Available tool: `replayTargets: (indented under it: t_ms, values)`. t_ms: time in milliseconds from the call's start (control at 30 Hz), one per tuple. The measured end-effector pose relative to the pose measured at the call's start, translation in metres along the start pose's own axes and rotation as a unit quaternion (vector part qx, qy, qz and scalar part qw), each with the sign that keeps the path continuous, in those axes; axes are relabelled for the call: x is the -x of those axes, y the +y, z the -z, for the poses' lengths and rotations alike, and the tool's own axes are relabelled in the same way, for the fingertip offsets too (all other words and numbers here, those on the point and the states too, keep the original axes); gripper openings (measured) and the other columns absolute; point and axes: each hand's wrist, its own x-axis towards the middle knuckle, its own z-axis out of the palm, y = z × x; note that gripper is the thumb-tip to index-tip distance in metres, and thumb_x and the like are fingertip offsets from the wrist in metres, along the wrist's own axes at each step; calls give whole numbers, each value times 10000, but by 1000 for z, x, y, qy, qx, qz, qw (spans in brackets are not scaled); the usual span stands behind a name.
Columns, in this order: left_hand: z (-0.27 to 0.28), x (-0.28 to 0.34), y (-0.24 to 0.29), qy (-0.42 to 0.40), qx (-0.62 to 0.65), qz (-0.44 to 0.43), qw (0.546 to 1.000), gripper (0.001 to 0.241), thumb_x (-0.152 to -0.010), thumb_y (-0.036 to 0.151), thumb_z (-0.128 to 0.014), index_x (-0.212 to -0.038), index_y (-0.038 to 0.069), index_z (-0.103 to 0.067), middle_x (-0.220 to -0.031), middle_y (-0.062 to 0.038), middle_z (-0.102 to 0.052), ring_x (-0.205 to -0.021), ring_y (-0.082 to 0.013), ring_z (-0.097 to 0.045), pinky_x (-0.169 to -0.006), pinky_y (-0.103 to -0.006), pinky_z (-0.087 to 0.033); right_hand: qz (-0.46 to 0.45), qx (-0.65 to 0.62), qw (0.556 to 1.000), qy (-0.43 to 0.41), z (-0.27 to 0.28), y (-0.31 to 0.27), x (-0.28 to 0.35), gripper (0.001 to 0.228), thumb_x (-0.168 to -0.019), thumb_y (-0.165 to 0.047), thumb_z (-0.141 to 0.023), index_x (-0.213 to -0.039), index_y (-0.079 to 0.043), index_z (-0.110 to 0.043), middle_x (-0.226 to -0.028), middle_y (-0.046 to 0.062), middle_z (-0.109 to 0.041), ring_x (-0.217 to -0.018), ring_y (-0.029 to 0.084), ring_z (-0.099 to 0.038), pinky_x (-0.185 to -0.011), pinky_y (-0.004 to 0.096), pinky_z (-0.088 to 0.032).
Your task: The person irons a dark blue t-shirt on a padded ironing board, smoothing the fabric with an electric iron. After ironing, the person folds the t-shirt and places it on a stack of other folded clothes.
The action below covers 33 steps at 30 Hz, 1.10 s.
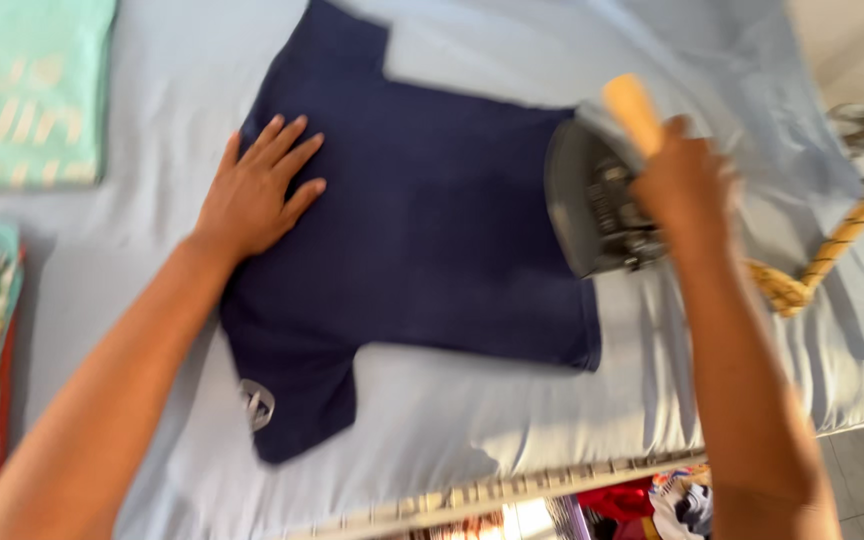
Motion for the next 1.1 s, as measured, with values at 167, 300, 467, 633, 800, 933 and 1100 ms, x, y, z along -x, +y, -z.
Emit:
replayTargets:
  t_ms: [167, 300, 467, 633, 800, 933, 1100]
  values:
    - [37, 48, -4, -77, 24, -3, 997, 534, -1010, 328, -530, -1507, 138, -485, -1639, -111, -366, -1509, -306, -289, -1152, -577, -238, -21, 6, 1000, 11, -24, 70, -18, 456, -913, -180, -675, -1319, 6, -582, -1156, 325, -687, -1067, 505, -670, -867, 610, -529]
    - [77, 96, 21, -123, -13, 8, 992, 507, -964, 413, -588, -1418, 186, -571, -1557, -30, -474, -1464, -255, -376, -1189, -580, -229, -48, 46, 998, 24, -16, 104, -11, 496, -916, -251, -726, -1321, -2, -585, -1062, 312, -723, -989, 493, -698, -854, 581, -535]
    - [99, 149, 76, -126, -14, -135, 983, 786, -711, 678, -713, -1277, 141, -624, -1361, -66, -587, -1342, -277, -490, -1115, -589, -299, 260, -72, 931, 246, 11, 53, 75, 539, -850, -392, -770, -1203, -15, -618, -1035, 204, -694, -945, 370, -676, -790, 493, -534]
    - [74, 183, 116, -132, -82, -123, 980, 782, -705, 520, -764, -1304, 46, -596, -1357, -129, -584, -1318, -319, -494, -1030, -532, -423, 427, -111, 897, -31, 1, -3, 213, 536, -807, -460, -809, -1071, -18, -659, -998, 121, -665, -895, 269, -650, -759, 413, -532]
    - [65, 186, 110, -72, -187, -170, 965, 391, -804, 110, -727, -1173, 46, -613, -1292, -82, -634, -1277, -258, -588, -978, -367, -528, 426, -148, 892, 35, -8, 6, 231, 281, -858, -256, -737, -1021, -36, -672, -1032, 82, -641, -932, 246, -633, -830, 385, -535]
    - [79, 168, 99, -82, -76, -159, 981, 379, -765, 85, -694, -1138, 73, -627, -1134, -68, -684, -1114, -253, -663, -959, -447, -536, 411, -155, 898, 21, -16, 23, 211, 200, -823, -146, -718, -998, -58, -677, -1060, 68, -651, -963, 248, -636, -848, 392, -524]
    - [122, 99, 84, -210, 111, -17, 971, 419, -732, 150, -702, -1144, 183, -634, -976, -70, -743, -881, -298, -710, -740, -464, -546, 351, -331, 865, -139, -31, 54, 158, 236, -859, -156, -709, -1059, -34, -682, -990, 63, -708, -914, 208, -688, -825, 350, -548]
